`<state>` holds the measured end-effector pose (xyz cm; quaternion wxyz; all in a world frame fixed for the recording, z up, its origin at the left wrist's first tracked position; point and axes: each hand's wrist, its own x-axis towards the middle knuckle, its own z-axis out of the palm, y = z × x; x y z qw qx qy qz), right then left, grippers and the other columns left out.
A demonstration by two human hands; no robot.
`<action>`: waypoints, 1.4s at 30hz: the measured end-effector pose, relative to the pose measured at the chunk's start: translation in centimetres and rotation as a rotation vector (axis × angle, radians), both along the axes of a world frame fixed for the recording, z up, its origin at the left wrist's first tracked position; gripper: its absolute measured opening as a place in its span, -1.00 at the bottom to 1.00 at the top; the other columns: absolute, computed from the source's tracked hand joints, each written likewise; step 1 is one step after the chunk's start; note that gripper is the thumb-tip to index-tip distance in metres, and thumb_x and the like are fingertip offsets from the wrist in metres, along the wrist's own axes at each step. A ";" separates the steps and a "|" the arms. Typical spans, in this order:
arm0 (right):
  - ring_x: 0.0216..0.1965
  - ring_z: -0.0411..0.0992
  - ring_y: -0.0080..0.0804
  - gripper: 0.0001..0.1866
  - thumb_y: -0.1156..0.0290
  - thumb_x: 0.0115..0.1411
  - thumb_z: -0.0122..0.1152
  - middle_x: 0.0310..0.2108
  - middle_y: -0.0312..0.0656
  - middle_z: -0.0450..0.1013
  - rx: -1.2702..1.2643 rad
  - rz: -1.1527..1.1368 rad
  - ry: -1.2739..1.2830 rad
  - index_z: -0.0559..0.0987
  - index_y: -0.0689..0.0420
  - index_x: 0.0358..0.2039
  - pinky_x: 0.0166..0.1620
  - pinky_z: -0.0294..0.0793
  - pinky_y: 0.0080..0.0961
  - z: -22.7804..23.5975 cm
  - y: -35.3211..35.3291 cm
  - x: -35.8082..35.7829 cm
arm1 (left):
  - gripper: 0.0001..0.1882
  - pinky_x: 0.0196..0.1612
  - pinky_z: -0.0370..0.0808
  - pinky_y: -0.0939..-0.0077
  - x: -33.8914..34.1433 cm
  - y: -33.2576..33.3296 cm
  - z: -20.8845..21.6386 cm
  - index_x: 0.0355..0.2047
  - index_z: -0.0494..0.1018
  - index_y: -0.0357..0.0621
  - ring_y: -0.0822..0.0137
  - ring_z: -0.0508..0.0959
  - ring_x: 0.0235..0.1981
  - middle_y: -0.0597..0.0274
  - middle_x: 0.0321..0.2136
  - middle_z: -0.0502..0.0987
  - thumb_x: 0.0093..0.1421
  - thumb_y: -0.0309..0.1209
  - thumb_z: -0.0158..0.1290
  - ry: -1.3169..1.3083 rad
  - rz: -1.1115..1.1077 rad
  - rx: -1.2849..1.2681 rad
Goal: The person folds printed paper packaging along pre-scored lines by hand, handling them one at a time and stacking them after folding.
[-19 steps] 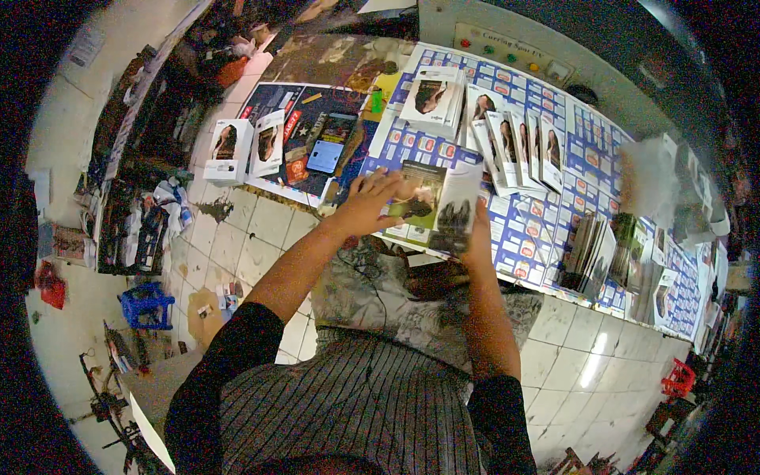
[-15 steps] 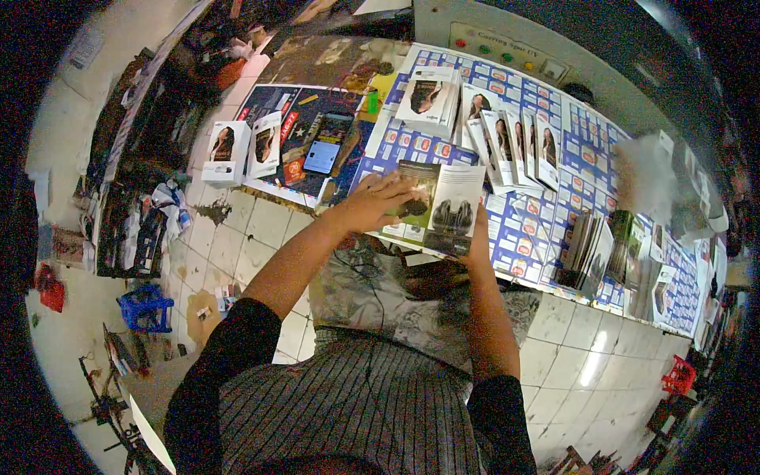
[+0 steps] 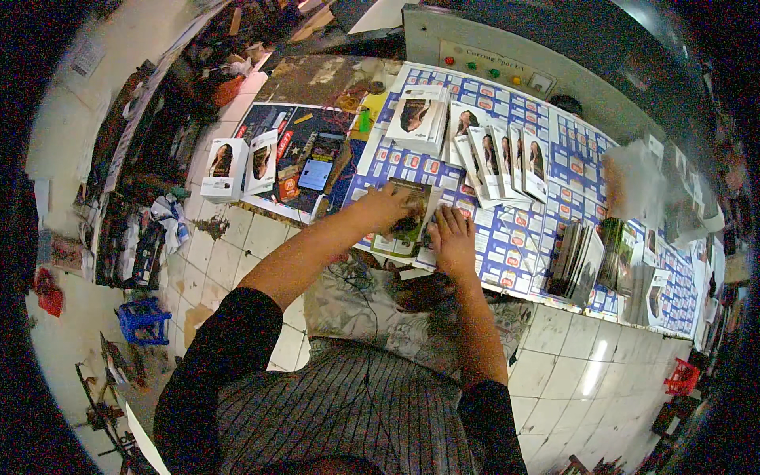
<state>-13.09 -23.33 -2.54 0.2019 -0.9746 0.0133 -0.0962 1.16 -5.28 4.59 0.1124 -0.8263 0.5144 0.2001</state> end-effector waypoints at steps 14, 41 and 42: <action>0.28 0.21 0.14 -0.47 0.16 0.35 0.03 0.23 0.17 0.29 0.316 0.002 -0.106 0.37 0.25 0.20 0.34 0.15 -0.13 2.2 -0.7 2.1 | 0.02 0.23 0.17 -0.42 0.6 0.9 -1.5 0.35 0.19 0.17 -0.27 -0.01 0.35 -0.10 0.37 0.00 -0.09 0.21 0.28 0.050 -0.008 0.150; 0.36 0.14 -0.01 -0.43 0.06 0.38 -0.09 0.28 0.01 0.29 0.040 0.124 -0.030 0.36 0.17 0.26 0.39 -0.03 0.00 1.6 -0.8 1.7 | 0.23 0.19 -0.09 -0.69 -4.0 0.3 -0.2 0.38 0.16 0.19 -0.29 -0.23 0.43 -0.04 0.42 -0.07 -0.29 0.44 0.23 0.060 0.284 -0.103; 0.37 0.12 -0.03 -0.42 0.05 0.38 -0.09 0.29 0.00 0.28 0.009 0.110 -0.010 0.34 0.16 0.27 0.39 -0.05 0.03 1.7 -0.6 1.8 | 0.28 0.22 -0.08 -0.64 -4.0 0.1 -0.4 0.40 0.10 0.13 -0.33 -0.20 0.42 -0.09 0.42 -0.10 -0.29 0.42 0.25 0.052 0.290 -0.075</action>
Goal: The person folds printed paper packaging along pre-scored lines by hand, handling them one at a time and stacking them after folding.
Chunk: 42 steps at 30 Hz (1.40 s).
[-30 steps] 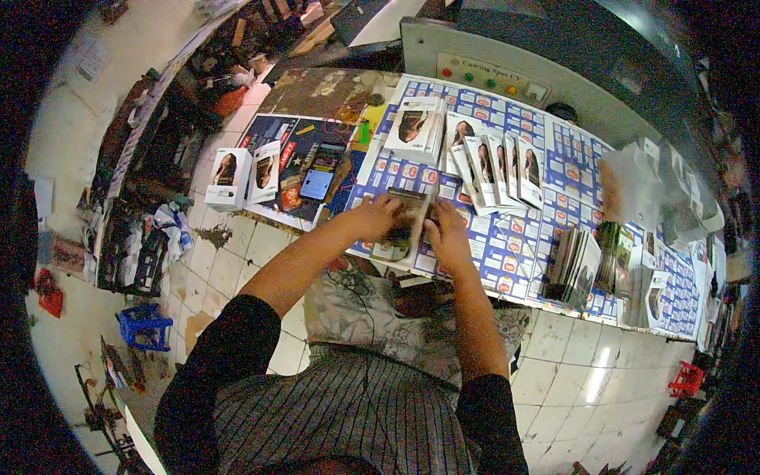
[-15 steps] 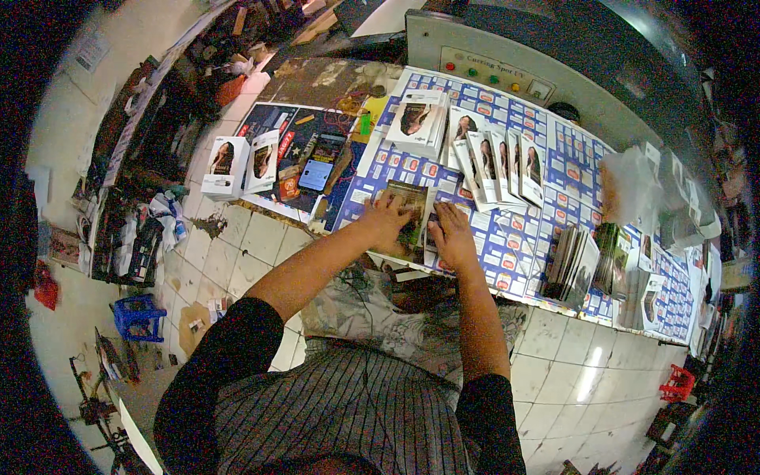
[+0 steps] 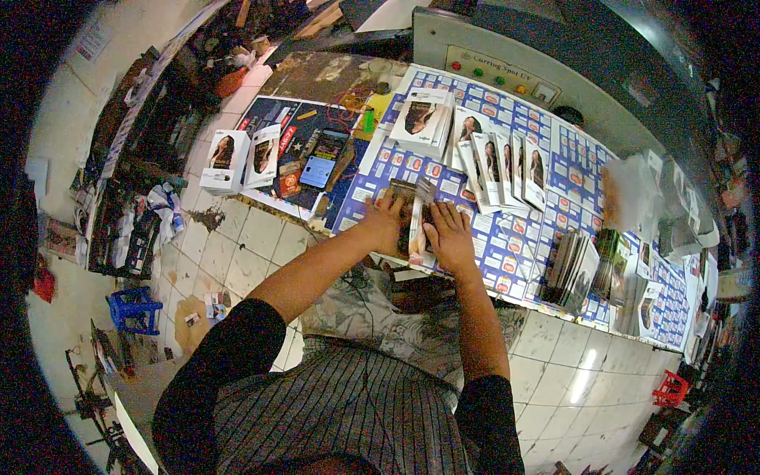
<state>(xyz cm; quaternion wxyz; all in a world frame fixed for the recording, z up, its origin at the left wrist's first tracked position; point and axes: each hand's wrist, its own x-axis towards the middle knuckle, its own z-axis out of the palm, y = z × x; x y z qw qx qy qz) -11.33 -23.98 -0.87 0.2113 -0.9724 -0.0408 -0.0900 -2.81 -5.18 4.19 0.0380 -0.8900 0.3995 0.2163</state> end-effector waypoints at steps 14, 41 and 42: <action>0.43 0.00 -0.06 -0.33 -0.03 0.34 -0.08 0.41 -0.07 0.07 -0.151 -0.050 -0.047 0.27 0.12 0.33 0.36 -0.10 0.20 -0.9 3.0 1.6 | -0.07 0.32 -0.25 -0.49 0.4 2.2 -3.1 0.38 0.09 -0.07 -0.22 -0.16 0.43 -0.17 0.42 -0.10 0.09 0.07 0.11 0.024 0.001 -0.356; 0.42 0.01 -0.04 -0.18 -0.20 0.27 -0.01 0.39 -0.02 0.10 -0.195 -0.063 -0.052 0.25 0.15 0.34 0.36 -0.10 0.23 -0.3 3.3 2.3 | -0.46 0.37 -0.03 -0.13 2.6 7.5 -5.4 0.37 0.13 -0.03 0.13 0.00 0.45 0.16 0.43 0.05 0.43 -0.17 -0.25 -0.224 -0.027 -0.397; 0.42 0.01 -0.04 -0.18 -0.20 0.27 -0.01 0.39 -0.02 0.10 -0.192 -0.060 -0.044 0.25 0.15 0.34 0.36 -0.10 0.23 -0.4 3.6 2.5 | -0.46 0.37 -0.03 -0.13 2.6 7.5 -5.3 0.37 0.13 -0.03 0.13 0.00 0.45 0.16 0.43 0.05 0.43 -0.17 -0.25 -0.216 -0.022 -0.394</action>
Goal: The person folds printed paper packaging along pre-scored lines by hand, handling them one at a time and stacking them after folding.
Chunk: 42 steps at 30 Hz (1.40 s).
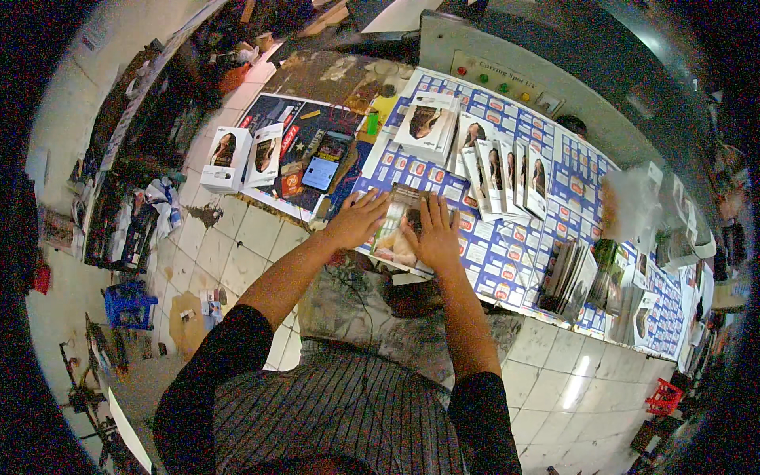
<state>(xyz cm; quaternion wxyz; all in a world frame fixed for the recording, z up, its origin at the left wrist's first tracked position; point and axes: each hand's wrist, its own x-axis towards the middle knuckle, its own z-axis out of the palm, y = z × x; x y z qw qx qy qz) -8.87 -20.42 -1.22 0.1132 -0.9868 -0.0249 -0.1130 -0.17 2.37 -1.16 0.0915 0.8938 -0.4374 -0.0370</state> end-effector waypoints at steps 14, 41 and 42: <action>0.45 -0.10 0.03 -0.09 -0.26 0.19 0.10 0.43 0.07 -0.04 0.078 0.014 0.126 0.26 0.20 0.32 0.37 -0.14 0.20 -0.2 0.2 0.7 | 0.01 0.38 -0.10 -0.15 1.0 0.6 0.4 0.40 0.05 -0.15 0.03 -0.08 0.47 0.08 0.46 -0.07 0.15 0.29 0.01 0.162 -0.073 -0.035; 0.45 -0.09 0.01 0.14 -0.47 -0.01 0.13 0.43 0.03 -0.01 0.027 0.013 0.125 0.19 0.13 0.37 0.36 -0.18 0.28 0.7 1.1 0.4 | 0.26 0.42 -0.15 -0.07 2.0 1.1 0.3 0.44 -0.11 -0.09 0.08 -0.17 0.49 0.13 0.48 -0.17 -0.13 0.05 0.37 0.256 -0.126 0.026; 0.45 -0.08 0.02 0.14 -0.47 -0.01 0.13 0.43 0.04 -0.01 0.022 0.012 0.124 0.20 0.13 0.37 0.36 -0.17 0.28 0.7 1.2 0.5 | 0.26 0.42 -0.14 -0.05 2.2 1.3 0.2 0.44 -0.10 -0.10 0.08 -0.16 0.48 0.11 0.48 -0.17 -0.14 0.04 0.38 0.259 -0.138 0.022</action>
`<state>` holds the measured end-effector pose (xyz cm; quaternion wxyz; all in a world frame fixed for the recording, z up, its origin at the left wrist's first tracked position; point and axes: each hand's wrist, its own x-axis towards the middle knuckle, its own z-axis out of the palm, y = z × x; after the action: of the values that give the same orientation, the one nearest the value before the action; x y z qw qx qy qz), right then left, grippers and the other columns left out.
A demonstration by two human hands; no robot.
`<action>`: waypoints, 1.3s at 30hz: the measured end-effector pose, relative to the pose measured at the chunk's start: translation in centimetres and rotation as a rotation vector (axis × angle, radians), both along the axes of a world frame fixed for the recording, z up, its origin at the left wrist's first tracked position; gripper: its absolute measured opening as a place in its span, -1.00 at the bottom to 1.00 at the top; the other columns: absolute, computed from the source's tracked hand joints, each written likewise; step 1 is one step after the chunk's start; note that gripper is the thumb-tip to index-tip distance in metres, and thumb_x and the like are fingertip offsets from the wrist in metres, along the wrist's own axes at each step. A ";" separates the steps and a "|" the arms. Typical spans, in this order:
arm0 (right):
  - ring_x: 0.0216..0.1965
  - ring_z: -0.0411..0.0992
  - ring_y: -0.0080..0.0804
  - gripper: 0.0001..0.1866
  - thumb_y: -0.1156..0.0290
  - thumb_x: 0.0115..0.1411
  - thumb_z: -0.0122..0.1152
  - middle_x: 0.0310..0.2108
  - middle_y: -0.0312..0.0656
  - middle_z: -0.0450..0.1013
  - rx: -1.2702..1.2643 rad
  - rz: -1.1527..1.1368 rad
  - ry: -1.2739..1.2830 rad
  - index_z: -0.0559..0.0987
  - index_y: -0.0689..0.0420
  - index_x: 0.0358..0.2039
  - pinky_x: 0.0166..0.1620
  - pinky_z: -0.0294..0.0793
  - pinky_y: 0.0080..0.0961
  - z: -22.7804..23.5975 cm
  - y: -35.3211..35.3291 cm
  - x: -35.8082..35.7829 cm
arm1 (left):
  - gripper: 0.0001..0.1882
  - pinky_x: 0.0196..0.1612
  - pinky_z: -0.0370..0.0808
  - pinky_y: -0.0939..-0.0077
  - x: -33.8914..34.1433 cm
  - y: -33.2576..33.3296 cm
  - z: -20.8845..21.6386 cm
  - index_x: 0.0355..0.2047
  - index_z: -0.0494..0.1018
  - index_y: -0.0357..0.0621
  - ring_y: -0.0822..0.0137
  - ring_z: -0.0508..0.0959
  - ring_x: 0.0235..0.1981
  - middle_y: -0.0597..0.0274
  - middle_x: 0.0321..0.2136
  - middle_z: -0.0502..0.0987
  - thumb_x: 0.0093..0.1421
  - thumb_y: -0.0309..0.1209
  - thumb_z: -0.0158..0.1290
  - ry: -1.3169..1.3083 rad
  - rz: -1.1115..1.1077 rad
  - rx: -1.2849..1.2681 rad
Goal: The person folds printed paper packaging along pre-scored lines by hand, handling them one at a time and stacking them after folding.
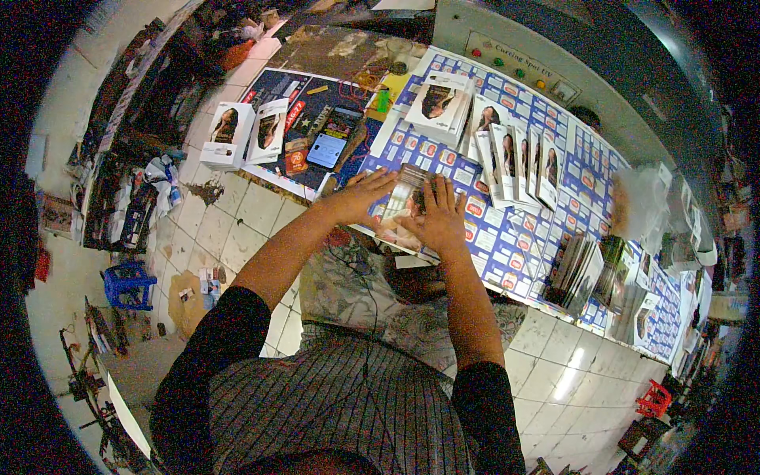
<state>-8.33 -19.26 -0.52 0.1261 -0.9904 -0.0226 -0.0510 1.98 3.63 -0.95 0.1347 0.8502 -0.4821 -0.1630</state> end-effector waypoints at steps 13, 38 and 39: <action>0.45 -0.10 0.04 0.07 -0.39 -0.03 0.25 0.43 0.08 -0.05 0.031 0.016 0.014 0.27 0.07 0.34 0.34 -0.16 0.30 0.2 0.0 0.1 | 0.16 0.41 -0.11 0.04 -0.7 0.7 0.6 0.40 0.08 -0.02 0.12 -0.12 0.48 0.01 0.45 -0.07 -0.11 0.24 0.28 -0.064 0.091 -0.025; 0.49 -0.19 -0.09 -0.04 -0.39 0.01 0.18 0.43 -0.07 0.02 -0.098 0.142 0.102 0.36 -0.03 0.30 0.33 -0.35 0.44 2.6 1.9 0.7 | -0.17 0.38 -0.05 -0.05 -1.0 1.0 -1.1 0.40 0.09 0.04 0.09 -0.05 0.47 0.06 0.45 -0.03 0.23 0.13 0.02 -0.157 0.100 -0.127; 0.49 -0.20 -0.10 -0.04 -0.39 0.02 0.17 0.44 -0.06 0.01 -0.087 0.136 0.116 0.34 -0.03 0.31 0.33 -0.37 0.44 2.4 2.1 0.6 | -0.16 0.38 -0.06 -0.04 -1.0 1.0 -1.1 0.41 0.08 0.04 0.09 -0.06 0.47 0.07 0.45 -0.04 0.23 0.12 0.03 -0.158 0.094 -0.143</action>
<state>-7.75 -17.20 1.86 0.0872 -0.9924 -0.0848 0.0160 1.03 4.67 -2.05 0.1640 0.8703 -0.4611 -0.0543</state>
